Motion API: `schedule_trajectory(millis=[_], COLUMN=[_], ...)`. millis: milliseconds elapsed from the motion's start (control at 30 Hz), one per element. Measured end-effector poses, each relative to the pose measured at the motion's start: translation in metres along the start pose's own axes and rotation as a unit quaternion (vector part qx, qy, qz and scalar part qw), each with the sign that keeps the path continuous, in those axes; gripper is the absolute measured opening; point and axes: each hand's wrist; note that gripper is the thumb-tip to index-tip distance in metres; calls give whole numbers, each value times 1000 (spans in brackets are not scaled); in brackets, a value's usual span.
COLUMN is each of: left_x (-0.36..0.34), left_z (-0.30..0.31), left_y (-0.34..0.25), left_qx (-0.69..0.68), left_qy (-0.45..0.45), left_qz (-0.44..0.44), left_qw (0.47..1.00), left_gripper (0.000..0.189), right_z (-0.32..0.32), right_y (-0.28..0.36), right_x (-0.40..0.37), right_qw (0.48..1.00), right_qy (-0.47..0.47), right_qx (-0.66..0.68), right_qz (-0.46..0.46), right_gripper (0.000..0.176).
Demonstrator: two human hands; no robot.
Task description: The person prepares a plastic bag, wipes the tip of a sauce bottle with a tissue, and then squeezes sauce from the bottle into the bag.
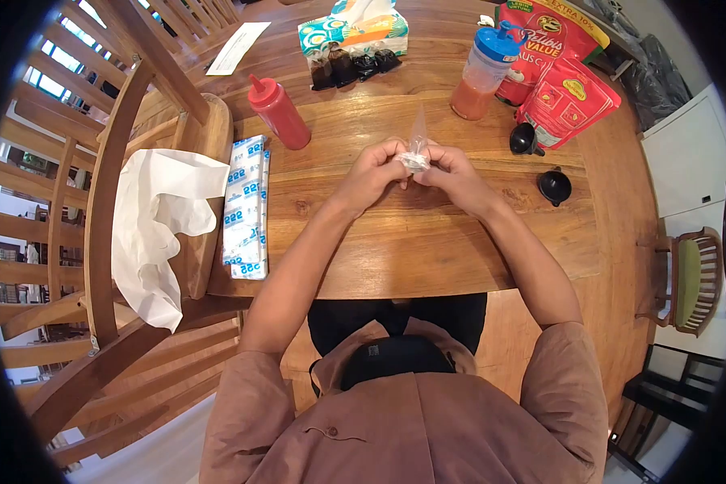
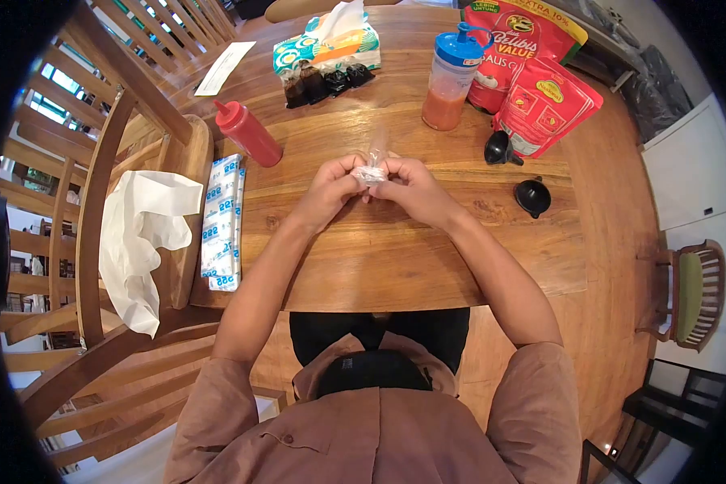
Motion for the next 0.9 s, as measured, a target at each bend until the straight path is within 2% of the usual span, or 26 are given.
schedule_trajectory(millis=[67, 100, 167, 200, 267, 300, 367, 400, 467, 500, 567, 600, 667, 700, 733, 767, 900], left_x=[-1, -1, 0, 0, 1, 2, 5, 3, -2, -4, -6, -2, -1, -4, -6, -6, 2], left_z=[-5, -6, -8, -10, -15, -13, -9, -9, -8, -9, -12, -17, -27, -30, -27, -21, 12], left_y=[0, 2, 3, 3, 5, 8, 14, 12, 7, 2, -8, -13, -20, -25, -23, -20, -10], left_qx=[73, 73, 49, 49, 88, 87, 244, 243, 243, 244, 32, -7, -36, -64, -65, -86, -114], left_qy=[-66, -65, -80, -80, -150, -150, -150, -149, -93, -92, -162, -241, -271, -302, -304, -270, -171], left_qz=[7, 9, -24, -24, -50, -49, -77, -76, -87, -87, -76, -75, -50, -24, -24, -18, 12], left_qw=[995, 995, 995, 995, 984, 984, 955, 955, 962, 962, 983, 968, 961, 951, 950, 959, 979], left_gripper=[3, 3, 4, 4, 5, 5, 13, 13, 24, 24, 35, 49, 54, 59, 59, 63, 67], right_z=[-10, -10, -9, -11, -16, -19, -22, -19, -8, -6, -3, -4, -5, -5, -3, -1, 9], right_y=[-2, -1, 2, 0, -7, -2, 14, 12, 6, 7, 8, 8, 7, 3, -1, -4, -6], right_x=[2, 0, 0, 0, 0, 1, 3, 3, 3, 3, 2, 2, 2, 2, 1, 1, -1], right_qw=[998, 998, 994, 994, 962, 962, 925, 925, 851, 851, 870, 870, 949, 950, 964, 975, 990], right_qy=[-44, -46, -102, -102, -223, -223, -205, -205, -129, -130, -134, -134, -187, -185, -171, -156, -113], right_qx=[16, 16, 25, 25, -151, -150, -300, -300, -455, -455, -429, -429, -230, -228, -180, -131, -67], right_qz=[35, 34, -44, -43, 53, 52, 113, 111, 229, 229, 203, 203, 104, 104, 97, 90, 56], right_gripper=[11, 11, 21, 21, 29, 29, 33, 33, 38, 38, 32, 32, 23, 23, 20, 17, 18])
Point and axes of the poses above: each hand's wrist, its own x-axis towards the middle knuckle, its own z-axis out of the back of the hand, y = z × x, and after that the axes turned 14 degrees about z, right-handed
